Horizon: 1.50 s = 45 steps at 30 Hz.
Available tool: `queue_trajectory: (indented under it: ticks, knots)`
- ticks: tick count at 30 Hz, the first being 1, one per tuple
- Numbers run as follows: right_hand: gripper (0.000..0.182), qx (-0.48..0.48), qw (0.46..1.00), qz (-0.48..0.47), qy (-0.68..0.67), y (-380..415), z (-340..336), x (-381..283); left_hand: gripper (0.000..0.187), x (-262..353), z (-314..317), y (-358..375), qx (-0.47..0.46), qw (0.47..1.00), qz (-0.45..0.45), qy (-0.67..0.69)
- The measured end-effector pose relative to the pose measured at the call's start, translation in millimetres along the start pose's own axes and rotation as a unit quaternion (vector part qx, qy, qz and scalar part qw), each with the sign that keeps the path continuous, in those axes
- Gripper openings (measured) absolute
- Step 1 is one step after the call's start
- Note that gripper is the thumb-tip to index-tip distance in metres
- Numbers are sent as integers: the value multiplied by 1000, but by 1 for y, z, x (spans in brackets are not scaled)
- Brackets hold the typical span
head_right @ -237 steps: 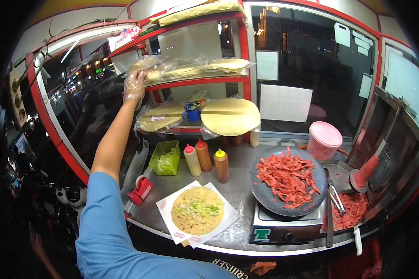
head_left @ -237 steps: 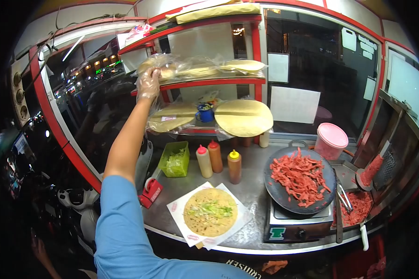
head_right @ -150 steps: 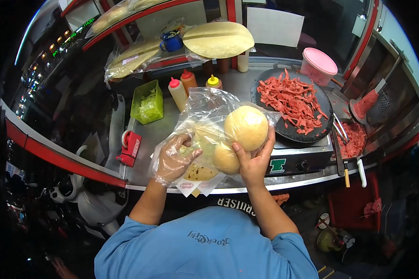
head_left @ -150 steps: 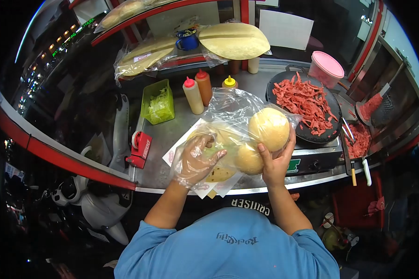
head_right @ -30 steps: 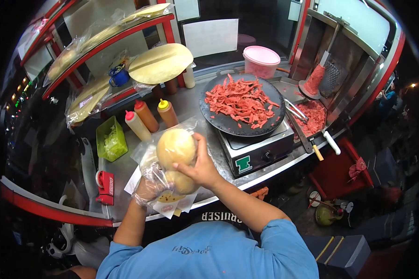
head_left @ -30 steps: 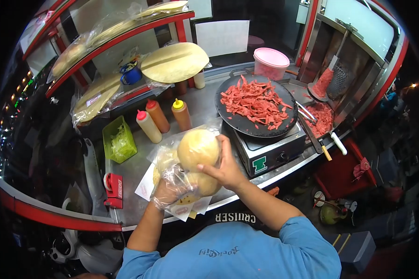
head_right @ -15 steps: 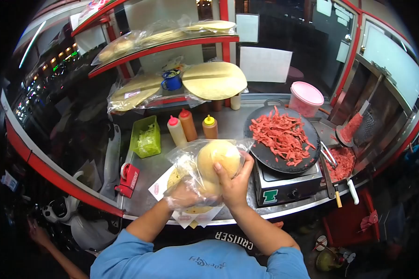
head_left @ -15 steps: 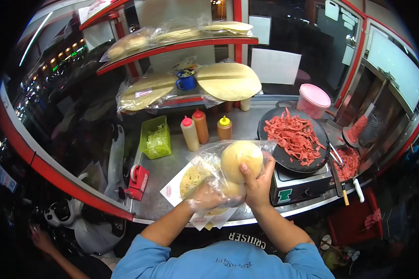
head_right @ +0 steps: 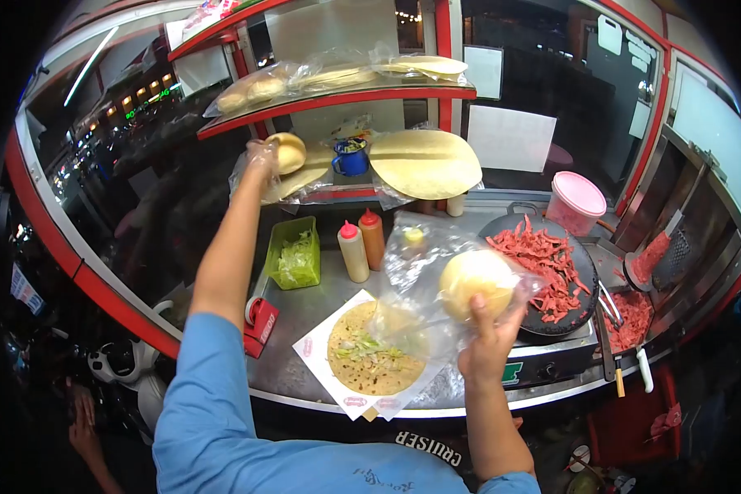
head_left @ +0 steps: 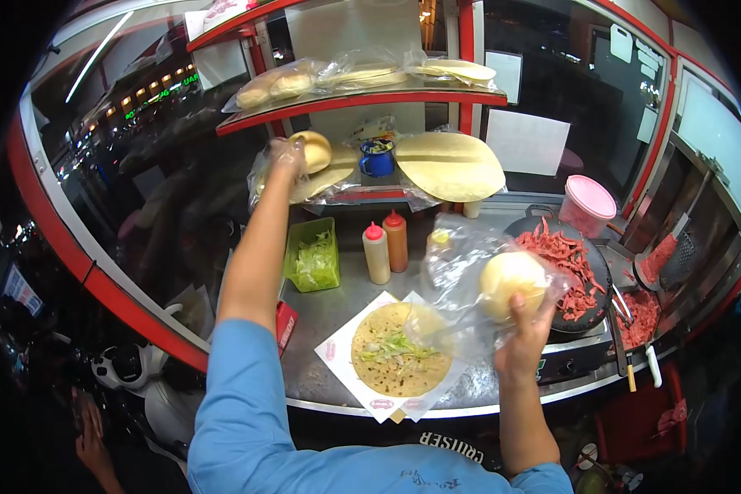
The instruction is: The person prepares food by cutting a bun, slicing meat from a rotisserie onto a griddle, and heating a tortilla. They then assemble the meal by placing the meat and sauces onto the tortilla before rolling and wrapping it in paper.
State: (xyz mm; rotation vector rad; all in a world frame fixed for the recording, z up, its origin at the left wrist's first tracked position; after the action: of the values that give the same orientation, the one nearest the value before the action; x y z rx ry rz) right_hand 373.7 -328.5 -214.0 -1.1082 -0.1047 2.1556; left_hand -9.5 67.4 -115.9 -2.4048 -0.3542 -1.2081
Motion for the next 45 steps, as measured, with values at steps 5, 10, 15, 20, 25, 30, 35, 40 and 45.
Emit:
queue_trajectory:
  ticks: [5,10,15,20,25,30,35,40,45]
  knots:
    - [65,-61,988,70,120,25,-7,20,41,39,-12,68,96,927,353,-80]
    - [62,-141,945,64,289,52,-29,28,79,-11,27,349,-523,769,194,312]
    - [60,-273,887,112,356,61,-47,22,74,-31,63,464,-490,661,-62,566]
    - [57,-213,933,250,147,18,-54,20,62,-11,62,487,-318,744,31,587]
    - [46,-86,995,-3,55,-14,-26,7,70,-15,49,485,-455,587,-119,659]
    - [44,-350,857,74,372,31,-23,36,78,-17,17,416,-583,684,-20,438]
    - [111,-380,915,63,118,9,32,18,75,46,-38,320,-581,713,104,379]
    - [66,-309,946,13,98,15,28,-2,53,117,-105,114,-339,754,122,549]
    - [31,-359,899,75,240,66,-3,2,59,170,-136,-114,-143,950,86,265]
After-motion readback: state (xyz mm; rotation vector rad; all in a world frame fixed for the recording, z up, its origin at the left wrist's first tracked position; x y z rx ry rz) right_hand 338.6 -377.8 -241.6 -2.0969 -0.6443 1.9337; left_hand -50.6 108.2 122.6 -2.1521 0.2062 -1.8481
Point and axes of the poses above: each hand's wrist, its own y-axis away from the middle knuckle, its own z-axis out of the palm, x = y × z, the point moved 1 cm from there along -y, towards the middle knuckle, and after that the axes turned 6 degrees about -x, right-handed, at the moved point
